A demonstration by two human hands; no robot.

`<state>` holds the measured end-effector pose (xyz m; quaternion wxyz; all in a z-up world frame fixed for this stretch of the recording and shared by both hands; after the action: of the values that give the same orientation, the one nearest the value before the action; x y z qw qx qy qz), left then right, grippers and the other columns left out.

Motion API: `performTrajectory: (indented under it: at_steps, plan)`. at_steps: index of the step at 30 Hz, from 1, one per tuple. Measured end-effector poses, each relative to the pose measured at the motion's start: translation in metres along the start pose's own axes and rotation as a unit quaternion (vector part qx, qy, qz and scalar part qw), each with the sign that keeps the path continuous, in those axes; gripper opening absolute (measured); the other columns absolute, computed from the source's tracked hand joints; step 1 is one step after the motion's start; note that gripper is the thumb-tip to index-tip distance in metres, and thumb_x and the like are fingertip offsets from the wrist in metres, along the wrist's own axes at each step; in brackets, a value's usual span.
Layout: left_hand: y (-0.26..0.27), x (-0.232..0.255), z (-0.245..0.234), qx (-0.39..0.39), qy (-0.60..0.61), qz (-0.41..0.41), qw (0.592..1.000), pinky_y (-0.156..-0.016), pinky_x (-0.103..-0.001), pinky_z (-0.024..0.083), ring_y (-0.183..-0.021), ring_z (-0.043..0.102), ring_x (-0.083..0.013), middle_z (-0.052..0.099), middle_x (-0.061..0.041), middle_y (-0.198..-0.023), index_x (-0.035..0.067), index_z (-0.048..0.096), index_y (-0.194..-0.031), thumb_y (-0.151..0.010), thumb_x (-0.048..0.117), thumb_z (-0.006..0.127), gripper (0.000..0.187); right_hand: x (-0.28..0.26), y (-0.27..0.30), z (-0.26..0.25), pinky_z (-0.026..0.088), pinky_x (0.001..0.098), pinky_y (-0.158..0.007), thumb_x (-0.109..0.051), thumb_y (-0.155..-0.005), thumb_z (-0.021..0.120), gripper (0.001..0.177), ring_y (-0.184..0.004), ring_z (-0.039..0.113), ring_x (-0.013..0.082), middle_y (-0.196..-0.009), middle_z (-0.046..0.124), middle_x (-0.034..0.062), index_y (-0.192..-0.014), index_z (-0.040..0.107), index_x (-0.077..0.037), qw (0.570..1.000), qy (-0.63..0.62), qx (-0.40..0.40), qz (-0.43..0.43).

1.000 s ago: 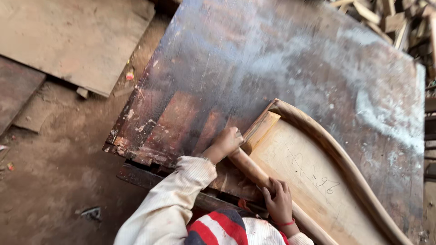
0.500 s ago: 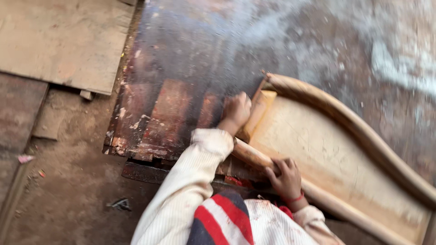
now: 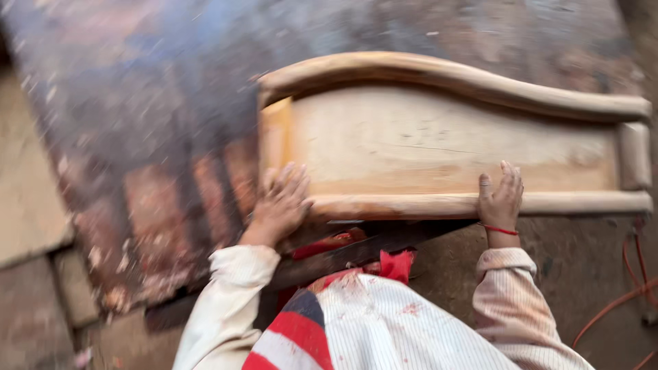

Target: The person sands the edges and surface of a wooden tray using a sanding block. They repeatedly rub the block along the curved rim and flat areas, repositioning the tray on the workbench to access different sections.

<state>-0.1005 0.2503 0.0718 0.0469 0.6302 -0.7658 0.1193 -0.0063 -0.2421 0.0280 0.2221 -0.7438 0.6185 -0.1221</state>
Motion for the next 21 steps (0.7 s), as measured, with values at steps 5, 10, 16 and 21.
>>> performTrajectory:
  at_steps: [5, 10, 16, 21]
  plan:
    - [-0.041, 0.09, 0.028, -0.175, 0.059, 0.146, 0.972, -0.125, -0.048, 0.011, -0.155, 0.021, -0.0291, 0.022, -0.016, -0.169, 0.003, 0.032, -0.16, -0.106, 0.045, 0.033, 0.068, 0.033, 0.031, 0.012, 0.039, 0.0547, -0.107, -0.035, -0.107, 0.058, 0.049, -0.132, 0.052, 0.0395, -0.146, 0.057, 0.0211, -0.144, 0.059, -0.002, 0.986, -0.081, -0.1, 0.107]
    - [-0.087, 0.145, 0.053, -0.101, 0.054, 0.287, 0.951, -0.124, -0.049, 0.004, -0.156, 0.013, -0.0255, 0.023, -0.015, -0.168, 0.001, 0.03, -0.159, -0.108, 0.047, 0.031, 0.069, 0.024, 0.008, 0.007, 0.045, 0.0489, -0.109, -0.021, -0.099, 0.054, 0.043, -0.127, 0.056, 0.037, -0.14, 0.06, 0.0165, -0.139, 0.061, -0.006, 0.99, -0.081, -0.079, 0.084]
    - [-0.026, 0.005, 0.014, -0.186, -0.01, 0.165, 0.969, -0.126, -0.05, 0.0, -0.157, 0.016, -0.0218, 0.027, -0.007, -0.168, 0.01, 0.035, -0.158, -0.107, 0.042, 0.028, 0.06, 0.011, 0.006, 0.002, 0.046, 0.0497, -0.098, -0.013, -0.095, 0.053, 0.043, -0.111, 0.059, 0.0365, -0.125, 0.062, 0.0157, -0.136, 0.065, -0.011, 0.987, -0.084, -0.072, 0.113]
    - [-0.085, 0.152, 0.124, -0.151, 0.016, 0.275, 0.949, -0.129, -0.044, 0.006, -0.159, 0.019, -0.027, 0.026, -0.015, -0.168, 0.003, 0.035, -0.158, -0.111, 0.039, 0.032, 0.059, 0.02, 0.015, 0.013, 0.049, 0.0521, -0.081, -0.011, -0.096, 0.051, 0.042, -0.093, 0.062, 0.0386, -0.115, 0.064, 0.0179, -0.135, 0.064, -0.011, 0.986, -0.105, -0.072, 0.112]
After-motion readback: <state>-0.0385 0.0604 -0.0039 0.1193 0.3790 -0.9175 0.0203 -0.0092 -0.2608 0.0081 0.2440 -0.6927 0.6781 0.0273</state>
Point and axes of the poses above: each hand's wrist, its own y-axis away from the middle knuckle, its own z-axis out of the palm, x = y × z, the point moved 1 cm from there along -y, towards the middle knuckle
